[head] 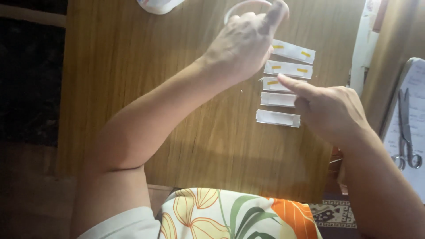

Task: Preparing small paper labels by applying adhesive tape and cutting them with scissors

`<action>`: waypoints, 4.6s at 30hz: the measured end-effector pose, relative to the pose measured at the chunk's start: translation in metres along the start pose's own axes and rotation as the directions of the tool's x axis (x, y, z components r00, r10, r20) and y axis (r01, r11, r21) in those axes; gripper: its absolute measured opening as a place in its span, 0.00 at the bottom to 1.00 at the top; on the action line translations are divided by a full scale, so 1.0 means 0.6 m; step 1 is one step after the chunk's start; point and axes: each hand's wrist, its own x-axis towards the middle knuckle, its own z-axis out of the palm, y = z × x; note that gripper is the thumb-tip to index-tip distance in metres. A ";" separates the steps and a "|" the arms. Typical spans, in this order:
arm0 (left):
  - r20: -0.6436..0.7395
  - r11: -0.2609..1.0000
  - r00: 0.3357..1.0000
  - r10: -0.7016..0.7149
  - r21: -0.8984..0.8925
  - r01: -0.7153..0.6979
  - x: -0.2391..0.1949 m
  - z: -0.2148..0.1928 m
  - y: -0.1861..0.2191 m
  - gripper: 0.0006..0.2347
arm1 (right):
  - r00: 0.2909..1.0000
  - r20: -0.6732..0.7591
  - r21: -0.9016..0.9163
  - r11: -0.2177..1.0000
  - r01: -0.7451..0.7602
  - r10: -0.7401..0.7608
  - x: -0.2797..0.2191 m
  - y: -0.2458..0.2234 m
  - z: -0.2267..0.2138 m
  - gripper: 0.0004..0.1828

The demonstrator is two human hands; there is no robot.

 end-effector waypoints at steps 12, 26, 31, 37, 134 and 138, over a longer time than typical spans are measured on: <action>0.319 0.812 0.946 -0.056 -0.537 0.230 -0.016 -0.099 0.091 0.14 | 0.894 -0.424 0.682 0.701 0.209 0.145 -0.094 0.215 0.073 0.16; 0.468 0.353 0.880 0.078 -0.839 0.415 -0.032 -0.062 0.132 0.13 | 0.822 -0.569 0.582 0.723 0.373 0.034 -0.080 0.050 -0.015 0.21; 0.454 0.310 0.888 0.071 -0.856 0.413 -0.040 -0.051 0.134 0.10 | 0.845 -0.534 0.574 0.725 0.381 -0.021 -0.060 0.017 -0.018 0.18; 0.482 0.272 0.876 -0.003 -0.843 0.464 -0.042 -0.046 0.145 0.08 | 0.856 -0.517 0.613 0.706 0.355 0.017 -0.058 0.011 -0.006 0.09; 0.330 0.239 0.909 -0.253 -0.890 0.390 -0.013 -0.065 0.099 0.05 | 0.741 -0.408 0.461 0.821 -0.337 0.533 -0.242 0.504 0.370 0.12; 0.340 0.263 0.905 -0.257 -0.876 0.404 -0.014 -0.070 0.097 0.06 | 0.718 -0.434 0.536 0.797 -0.279 0.543 -0.250 0.554 0.408 0.16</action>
